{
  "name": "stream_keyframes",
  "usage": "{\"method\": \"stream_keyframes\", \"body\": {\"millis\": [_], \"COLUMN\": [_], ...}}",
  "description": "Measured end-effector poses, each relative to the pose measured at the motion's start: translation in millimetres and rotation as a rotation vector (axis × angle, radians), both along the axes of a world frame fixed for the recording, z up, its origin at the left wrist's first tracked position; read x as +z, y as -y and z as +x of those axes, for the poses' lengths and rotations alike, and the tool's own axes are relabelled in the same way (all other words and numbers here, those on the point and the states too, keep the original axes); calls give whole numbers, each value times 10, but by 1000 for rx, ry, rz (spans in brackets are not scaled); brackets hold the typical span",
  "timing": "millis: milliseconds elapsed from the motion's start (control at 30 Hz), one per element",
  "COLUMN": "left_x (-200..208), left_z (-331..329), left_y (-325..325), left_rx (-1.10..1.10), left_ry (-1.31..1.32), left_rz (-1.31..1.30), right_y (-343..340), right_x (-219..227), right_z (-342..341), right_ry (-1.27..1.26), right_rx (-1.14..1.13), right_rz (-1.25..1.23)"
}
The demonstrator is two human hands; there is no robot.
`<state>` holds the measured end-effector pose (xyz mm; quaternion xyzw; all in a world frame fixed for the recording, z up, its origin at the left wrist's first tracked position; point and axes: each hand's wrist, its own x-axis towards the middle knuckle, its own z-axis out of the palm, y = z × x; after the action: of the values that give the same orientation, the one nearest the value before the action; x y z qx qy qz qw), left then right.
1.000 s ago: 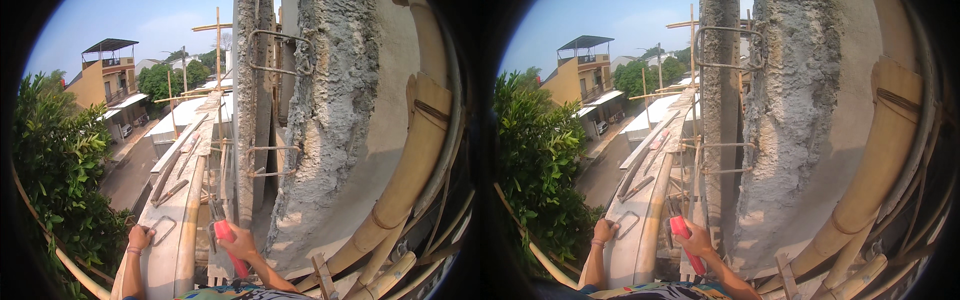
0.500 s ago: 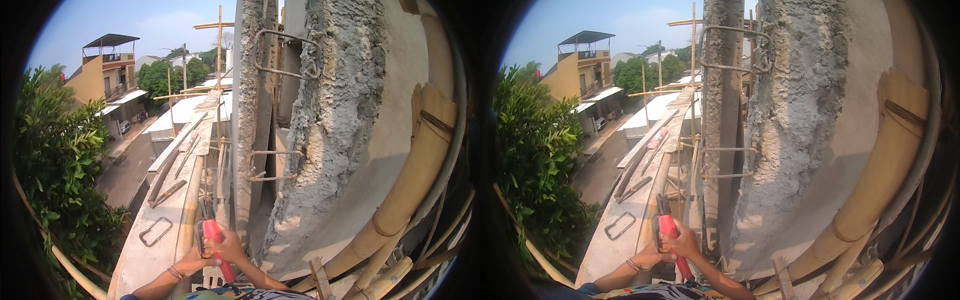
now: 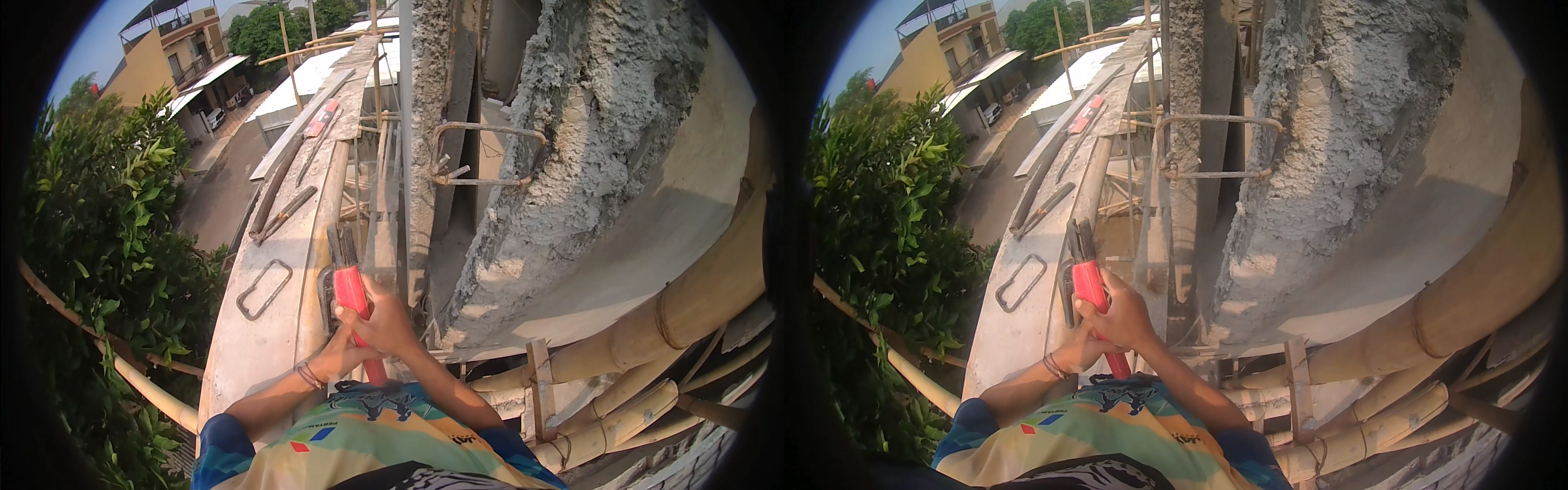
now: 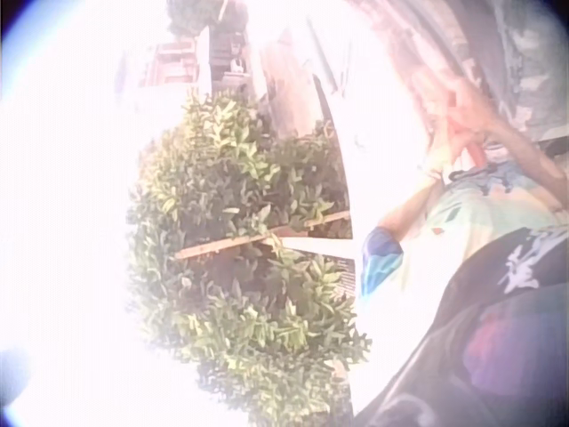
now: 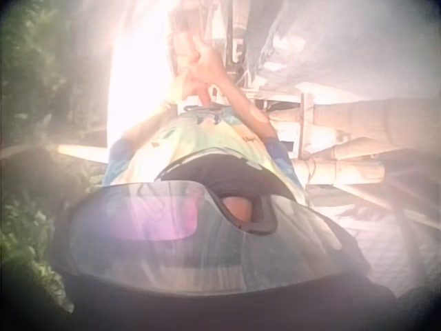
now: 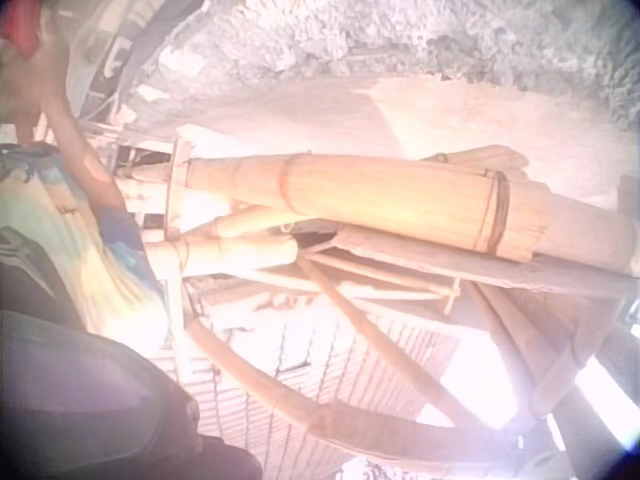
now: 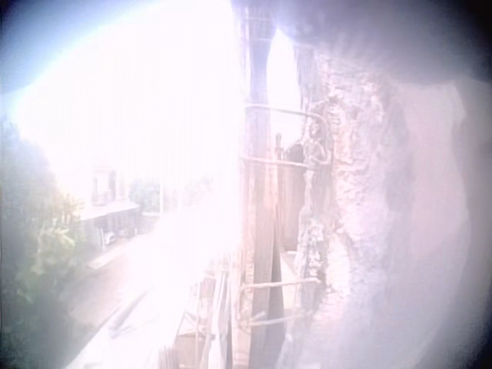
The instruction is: The person positions metal rods against a concrete structure and uses a welding torch to join them. They repeatedly align the rods and apply the torch, creating sparks and fusing the metal pieces together.
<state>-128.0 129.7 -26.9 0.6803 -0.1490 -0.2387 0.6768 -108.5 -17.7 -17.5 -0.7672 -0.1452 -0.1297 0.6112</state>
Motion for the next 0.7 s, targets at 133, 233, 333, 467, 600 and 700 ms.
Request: {"method": "stream_keyframes", "body": {"millis": [133,233,333,467,600,700], "left_x": [-17,4,45,85,56,-52], "left_z": [106,167,173,157,150,214], "left_y": [13,16,25,41,95,109], "left_rx": [138,141,124,30,30,173], "left_ry": [-67,-110,-138,-247,-95,252], "left_rz": [-46,-115,-226,-157,-63,131], "right_y": [107,192,210,154,162,222], "right_x": [-47,-79,-85,-92,-77,-26], "right_z": [114,189,255,328,272,134], "right_ry": [6,-292,-284,-396,-259,53], "right_rx": [-68,-53,-3,-7,-81,-354], "right_rz": [298,803,754,689,444,214]}}
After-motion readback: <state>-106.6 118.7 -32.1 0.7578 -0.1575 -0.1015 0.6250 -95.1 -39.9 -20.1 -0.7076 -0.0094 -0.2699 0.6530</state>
